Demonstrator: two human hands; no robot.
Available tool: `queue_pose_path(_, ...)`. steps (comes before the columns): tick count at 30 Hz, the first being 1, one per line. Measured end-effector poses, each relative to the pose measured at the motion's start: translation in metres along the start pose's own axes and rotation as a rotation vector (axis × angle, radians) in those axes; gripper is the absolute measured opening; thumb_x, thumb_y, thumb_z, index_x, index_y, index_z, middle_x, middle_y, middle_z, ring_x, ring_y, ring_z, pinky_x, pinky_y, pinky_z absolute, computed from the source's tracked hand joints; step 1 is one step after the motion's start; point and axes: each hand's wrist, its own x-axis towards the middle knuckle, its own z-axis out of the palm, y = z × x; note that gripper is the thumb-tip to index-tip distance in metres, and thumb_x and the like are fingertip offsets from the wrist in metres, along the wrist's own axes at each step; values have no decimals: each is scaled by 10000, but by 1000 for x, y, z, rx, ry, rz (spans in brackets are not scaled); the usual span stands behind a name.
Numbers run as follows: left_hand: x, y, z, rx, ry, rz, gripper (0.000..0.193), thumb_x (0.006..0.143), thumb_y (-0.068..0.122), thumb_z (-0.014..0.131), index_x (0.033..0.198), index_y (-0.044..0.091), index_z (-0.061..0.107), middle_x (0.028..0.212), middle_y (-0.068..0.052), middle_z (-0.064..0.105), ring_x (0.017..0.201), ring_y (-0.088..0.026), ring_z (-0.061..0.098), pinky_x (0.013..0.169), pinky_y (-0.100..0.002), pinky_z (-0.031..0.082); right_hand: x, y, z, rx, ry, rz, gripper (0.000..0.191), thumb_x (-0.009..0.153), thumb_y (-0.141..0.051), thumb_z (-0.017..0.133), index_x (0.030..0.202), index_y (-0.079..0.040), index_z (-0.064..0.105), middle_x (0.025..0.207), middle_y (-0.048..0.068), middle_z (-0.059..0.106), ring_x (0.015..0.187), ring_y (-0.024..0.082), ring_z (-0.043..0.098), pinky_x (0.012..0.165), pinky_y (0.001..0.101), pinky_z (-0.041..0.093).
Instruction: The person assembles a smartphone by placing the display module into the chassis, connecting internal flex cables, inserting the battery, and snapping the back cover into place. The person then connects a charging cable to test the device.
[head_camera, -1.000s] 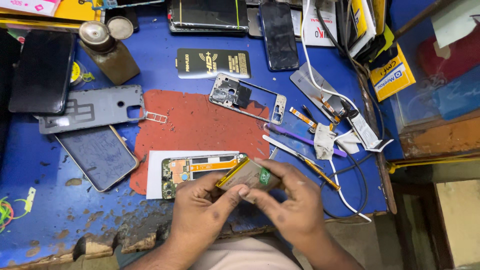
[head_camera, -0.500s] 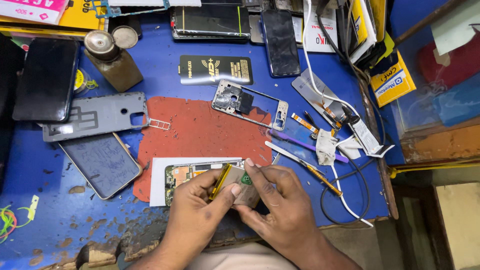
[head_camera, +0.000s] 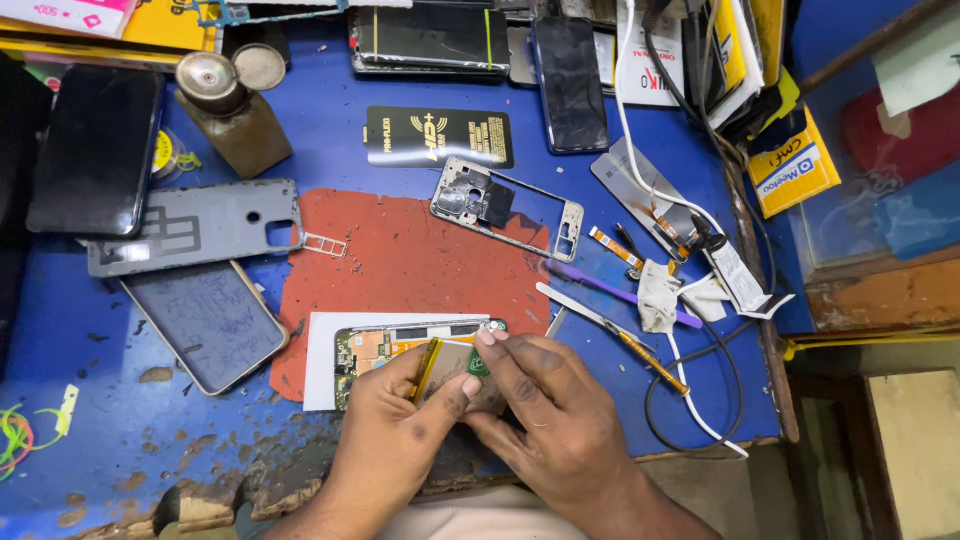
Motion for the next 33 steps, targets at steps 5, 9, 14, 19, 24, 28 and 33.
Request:
queue_pose_path(5, -1, 1, -2, -36, 43, -28, 207, 899, 109, 715, 1060, -19, 736, 890, -51, 793, 784, -68, 683, 704, -262, 583, 2, 0, 1, -19, -24, 7, 733, 726, -216, 907, 1357, 0, 602, 1241, 150, 636, 1116, 346, 656, 929, 424, 568)
queue_pose_path(9, -2, 3, -5, -53, 49, -20, 216, 908, 115, 708, 1078, -17, 727, 921, -51, 794, 808, -72, 693, 725, -261, 588, 4, 2, 1, 29, -43, 11, 699, 725, -207, 905, 1335, -26, 617, 1311, 160, 626, 1172, 353, 648, 965, 423, 559)
queue_pose_path(14, -5, 10, -12, -188, -74, 22, 256, 948, 91, 669, 1181, -15, 683, 1026, -81, 783, 906, -95, 702, 806, -260, 584, 8, 5, -3, 49, -80, 16, 683, 698, -188, 905, 1317, -61, 644, 1286, 135, 646, 1154, 321, 666, 976, 407, 558)
queue_pose_path(19, -18, 26, -49, -124, 175, 133, 310, 967, 95, 599, 1269, 29, 632, 1118, -115, 805, 972, -144, 792, 873, -282, 638, 22, 24, -23, -102, -36, 73, 681, 626, -274, 922, 1235, -81, 684, 1241, 102, 697, 1147, 309, 665, 1012, 443, 520)
queue_pose_path(24, -32, 35, -80, 604, 429, 515, 247, 956, 52, 686, 1200, 14, 699, 1107, -98, 777, 944, -161, 779, 860, -291, 616, 28, 36, -23, -64, -153, 70, 581, 612, -273, 917, 1139, -105, 739, 1220, 88, 712, 1109, 291, 658, 980, 426, 521)
queue_pose_path(28, -26, 31, -83, 953, 180, 742, 352, 844, 78, 748, 1181, 12, 675, 1195, -137, 686, 1143, -331, 662, 1090, -482, 493, 31, 33, -7, 56, -323, -20, 558, 626, -253, 914, 1146, -124, 759, 1193, 94, 704, 1096, 303, 642, 916, 401, 547)
queue_pose_path(33, -18, 27, -80, 1097, 21, 670, 495, 819, 199, 750, 1251, -7, 627, 1288, -153, 609, 1267, -342, 532, 1159, -581, 295, 38, 33, 5, 106, -412, -36, 566, 643, -248, 907, 1169, -110, 751, 1221, 113, 698, 1085, 313, 640, 864, 396, 556)
